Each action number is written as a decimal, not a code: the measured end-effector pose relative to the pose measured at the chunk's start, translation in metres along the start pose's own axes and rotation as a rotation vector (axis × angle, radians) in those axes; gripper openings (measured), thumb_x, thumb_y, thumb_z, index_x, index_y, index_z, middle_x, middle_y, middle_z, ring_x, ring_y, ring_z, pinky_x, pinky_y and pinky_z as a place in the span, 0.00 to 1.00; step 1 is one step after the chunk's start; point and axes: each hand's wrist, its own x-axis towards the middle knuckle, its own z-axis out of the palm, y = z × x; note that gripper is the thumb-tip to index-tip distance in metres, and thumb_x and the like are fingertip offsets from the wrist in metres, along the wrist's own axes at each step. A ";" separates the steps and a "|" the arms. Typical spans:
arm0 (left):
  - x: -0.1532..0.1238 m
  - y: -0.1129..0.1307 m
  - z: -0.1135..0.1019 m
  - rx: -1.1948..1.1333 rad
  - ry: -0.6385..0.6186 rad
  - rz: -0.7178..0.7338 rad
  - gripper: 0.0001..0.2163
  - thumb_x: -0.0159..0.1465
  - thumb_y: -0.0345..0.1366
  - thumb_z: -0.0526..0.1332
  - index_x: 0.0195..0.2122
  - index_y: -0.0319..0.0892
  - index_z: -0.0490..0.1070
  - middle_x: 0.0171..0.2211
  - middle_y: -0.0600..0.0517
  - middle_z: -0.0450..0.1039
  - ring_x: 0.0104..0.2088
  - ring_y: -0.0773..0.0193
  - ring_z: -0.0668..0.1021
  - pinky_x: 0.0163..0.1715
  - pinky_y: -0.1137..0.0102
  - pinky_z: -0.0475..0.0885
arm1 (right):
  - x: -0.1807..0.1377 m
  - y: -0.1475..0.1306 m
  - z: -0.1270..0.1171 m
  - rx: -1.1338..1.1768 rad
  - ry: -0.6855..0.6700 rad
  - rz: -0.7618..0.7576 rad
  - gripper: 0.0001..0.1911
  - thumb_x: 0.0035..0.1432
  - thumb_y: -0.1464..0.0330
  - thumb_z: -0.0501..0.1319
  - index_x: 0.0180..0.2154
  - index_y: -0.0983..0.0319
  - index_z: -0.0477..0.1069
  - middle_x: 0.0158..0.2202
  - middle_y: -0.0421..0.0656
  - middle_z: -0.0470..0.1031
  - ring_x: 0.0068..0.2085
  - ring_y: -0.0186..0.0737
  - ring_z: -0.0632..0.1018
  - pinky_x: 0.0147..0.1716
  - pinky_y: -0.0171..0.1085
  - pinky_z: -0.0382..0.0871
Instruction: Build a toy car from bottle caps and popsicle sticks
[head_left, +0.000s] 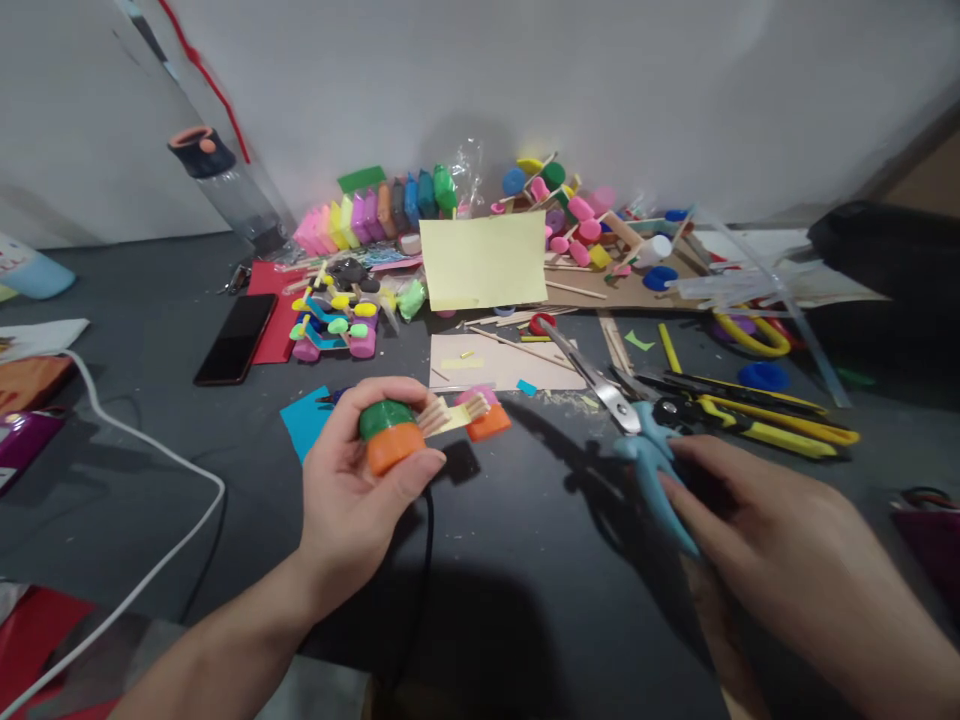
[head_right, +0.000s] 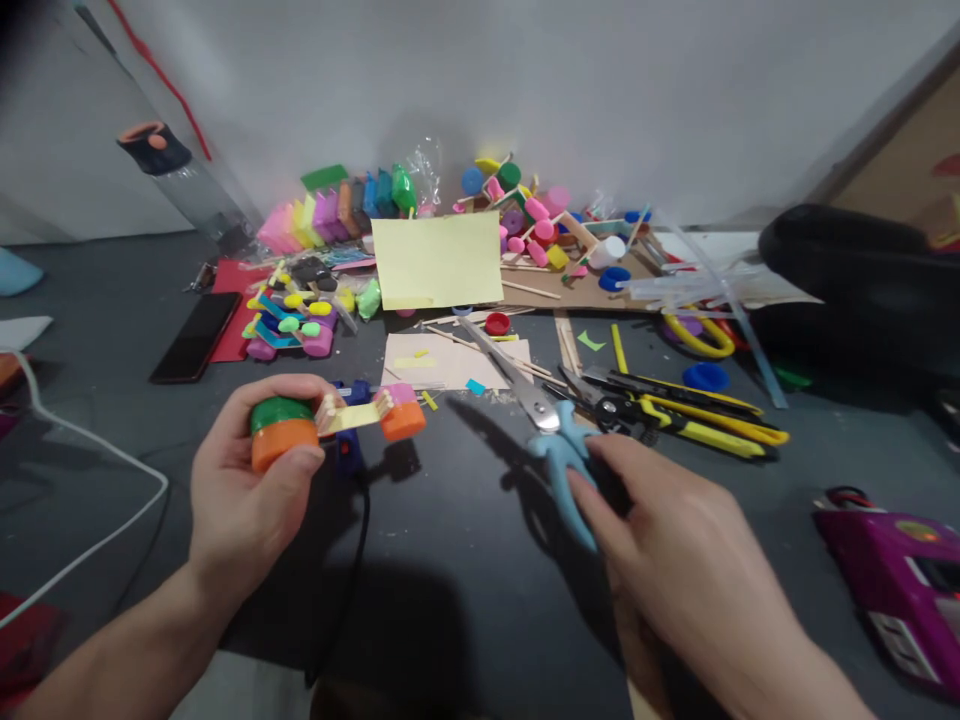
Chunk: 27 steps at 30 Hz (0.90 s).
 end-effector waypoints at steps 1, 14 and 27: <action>0.001 -0.001 0.000 -0.078 -0.023 -0.070 0.14 0.60 0.33 0.69 0.47 0.46 0.75 0.41 0.51 0.75 0.39 0.65 0.77 0.40 0.73 0.75 | 0.002 0.006 -0.002 -0.153 -0.003 0.029 0.15 0.61 0.57 0.53 0.35 0.59 0.72 0.29 0.48 0.79 0.27 0.52 0.79 0.26 0.43 0.65; 0.007 0.002 0.004 -0.642 -0.278 -0.540 0.21 0.48 0.50 0.76 0.41 0.48 0.80 0.40 0.48 0.72 0.35 0.63 0.76 0.35 0.67 0.79 | 0.007 0.003 -0.001 -0.591 -0.075 -0.032 0.10 0.67 0.66 0.54 0.32 0.59 0.66 0.30 0.46 0.75 0.32 0.49 0.78 0.29 0.41 0.60; 0.002 -0.002 0.004 -0.767 -0.472 -0.677 0.24 0.48 0.49 0.76 0.44 0.44 0.79 0.34 0.49 0.69 0.30 0.64 0.73 0.30 0.67 0.76 | 0.012 -0.045 -0.015 0.677 -0.369 -0.121 0.17 0.65 0.56 0.58 0.34 0.60 0.77 0.28 0.41 0.77 0.28 0.37 0.76 0.29 0.34 0.70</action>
